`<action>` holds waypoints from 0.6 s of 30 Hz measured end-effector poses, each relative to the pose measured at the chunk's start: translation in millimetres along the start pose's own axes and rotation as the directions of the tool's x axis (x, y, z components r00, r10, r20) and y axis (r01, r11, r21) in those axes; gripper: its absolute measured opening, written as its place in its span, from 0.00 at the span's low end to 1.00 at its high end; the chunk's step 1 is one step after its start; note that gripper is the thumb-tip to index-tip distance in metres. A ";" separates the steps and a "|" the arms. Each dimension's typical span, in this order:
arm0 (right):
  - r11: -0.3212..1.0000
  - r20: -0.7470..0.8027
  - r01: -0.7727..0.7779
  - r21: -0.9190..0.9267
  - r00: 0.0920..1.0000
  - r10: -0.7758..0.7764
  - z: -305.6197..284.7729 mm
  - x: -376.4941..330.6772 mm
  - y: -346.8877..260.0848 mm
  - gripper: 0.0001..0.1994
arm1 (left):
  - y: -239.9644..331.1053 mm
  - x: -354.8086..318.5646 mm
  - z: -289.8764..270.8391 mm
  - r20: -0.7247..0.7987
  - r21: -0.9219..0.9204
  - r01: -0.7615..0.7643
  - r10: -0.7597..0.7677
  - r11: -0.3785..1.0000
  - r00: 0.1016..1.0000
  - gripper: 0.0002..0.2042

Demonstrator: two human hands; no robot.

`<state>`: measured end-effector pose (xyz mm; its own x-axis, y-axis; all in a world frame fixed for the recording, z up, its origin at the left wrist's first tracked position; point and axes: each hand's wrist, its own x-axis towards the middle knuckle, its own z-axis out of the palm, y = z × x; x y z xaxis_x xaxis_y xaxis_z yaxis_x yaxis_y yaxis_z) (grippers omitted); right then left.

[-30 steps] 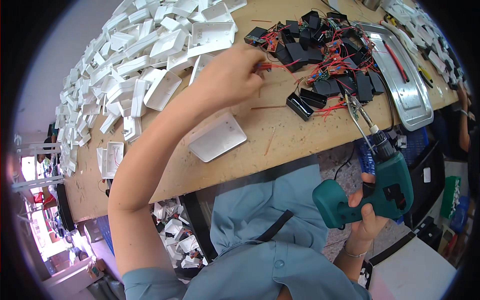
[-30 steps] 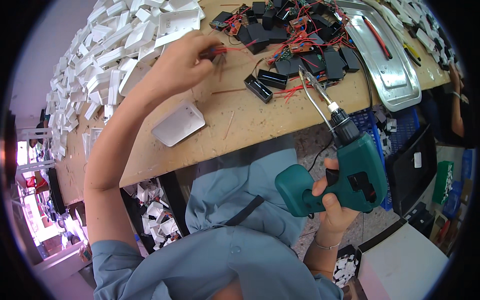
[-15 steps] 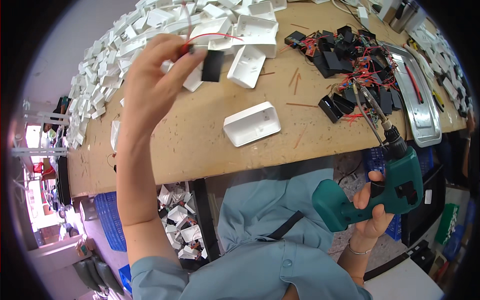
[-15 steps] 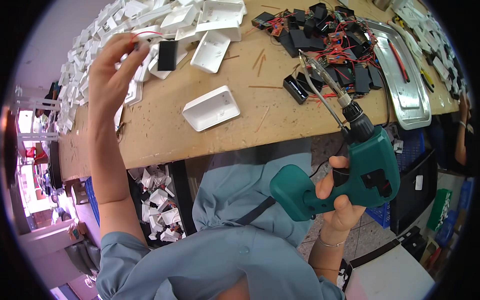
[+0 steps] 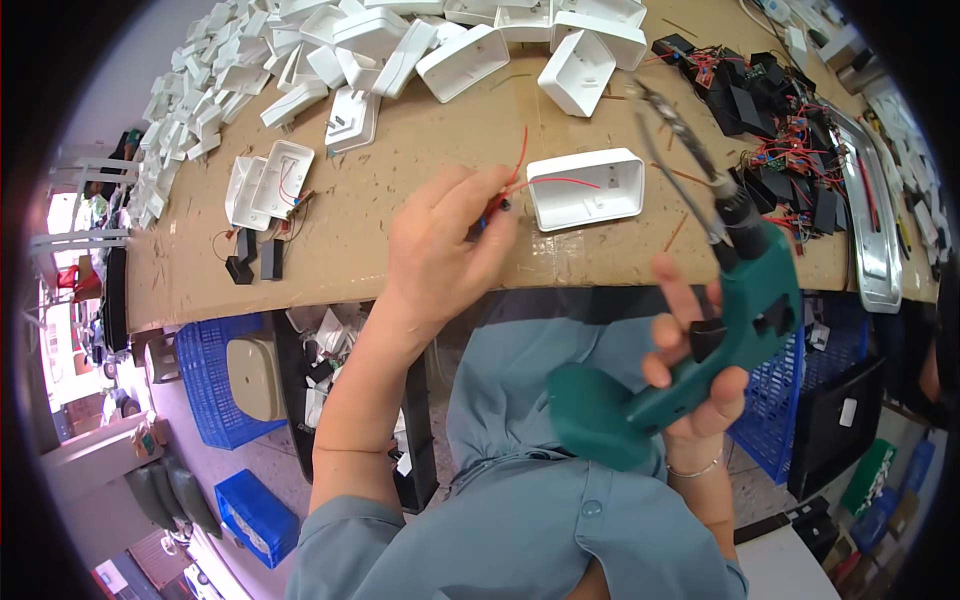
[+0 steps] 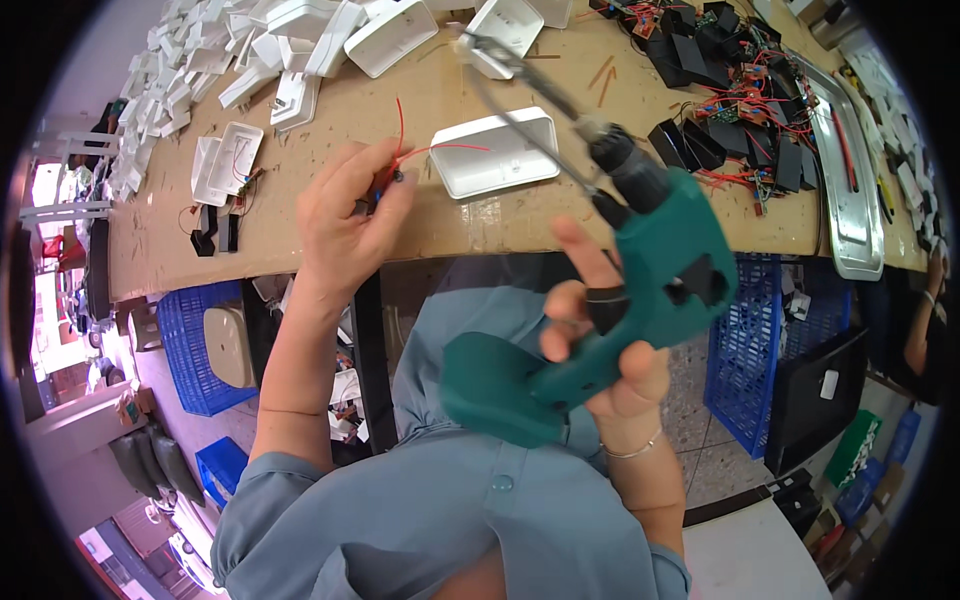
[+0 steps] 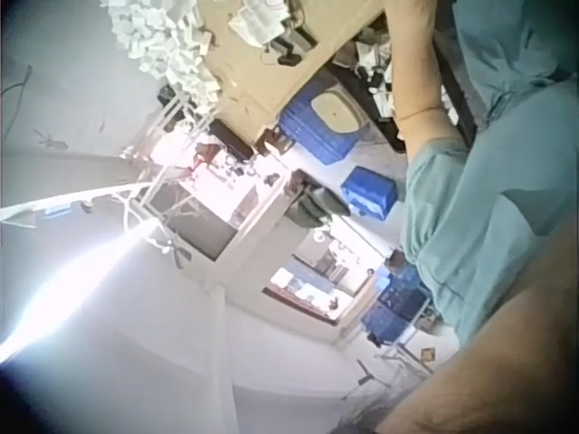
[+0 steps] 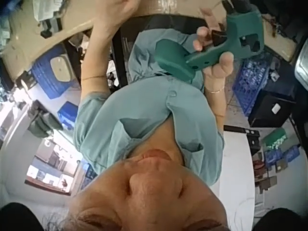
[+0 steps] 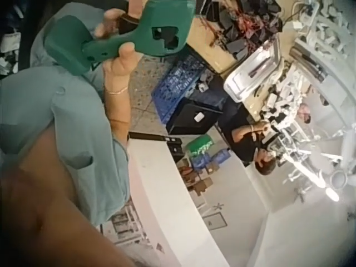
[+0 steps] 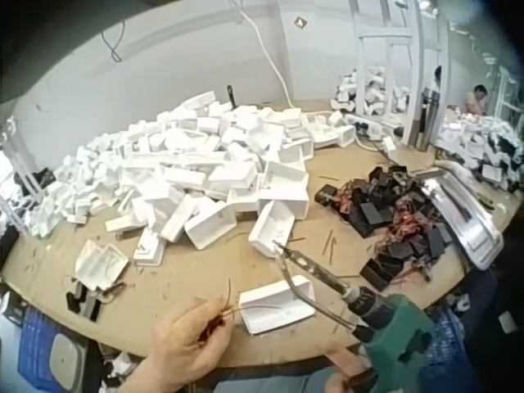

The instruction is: The person is soldering electronic components with wires into white plastic housings at a workbench.

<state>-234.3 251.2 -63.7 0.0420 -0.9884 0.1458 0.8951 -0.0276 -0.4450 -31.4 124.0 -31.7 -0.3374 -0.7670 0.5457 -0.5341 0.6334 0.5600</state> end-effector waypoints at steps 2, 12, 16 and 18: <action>0.999 0.029 -0.025 0.033 0.999 0.024 4.4 8.3 12.2 0.36 | -0.4 -2.6 3.6 0.036 -0.052 -0.073 0.075 0.996 0.996 0.10; 0.979 -0.068 -0.062 -0.194 0.996 0.050 9.0 33.0 21.6 0.39 | 3.5 -4.1 1.4 0.242 0.038 -0.353 0.334 0.935 0.911 0.13; 0.968 -0.077 -0.101 -0.229 0.993 0.086 5.5 33.5 17.4 0.40 | 2.4 -9.1 13.5 0.194 -0.108 -0.313 0.329 0.944 0.924 0.12; 0.967 -0.084 -0.109 -0.230 0.992 0.092 4.5 33.3 16.4 0.41 | 3.1 -10.5 16.9 0.216 -0.203 -0.267 0.309 0.942 0.926 0.10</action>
<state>-216.2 218.5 -62.1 0.0865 -0.9958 0.0293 0.7590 0.0468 -0.6494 -42.6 132.2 -46.2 -0.6449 -0.5369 0.5439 -0.2559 0.8223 0.5082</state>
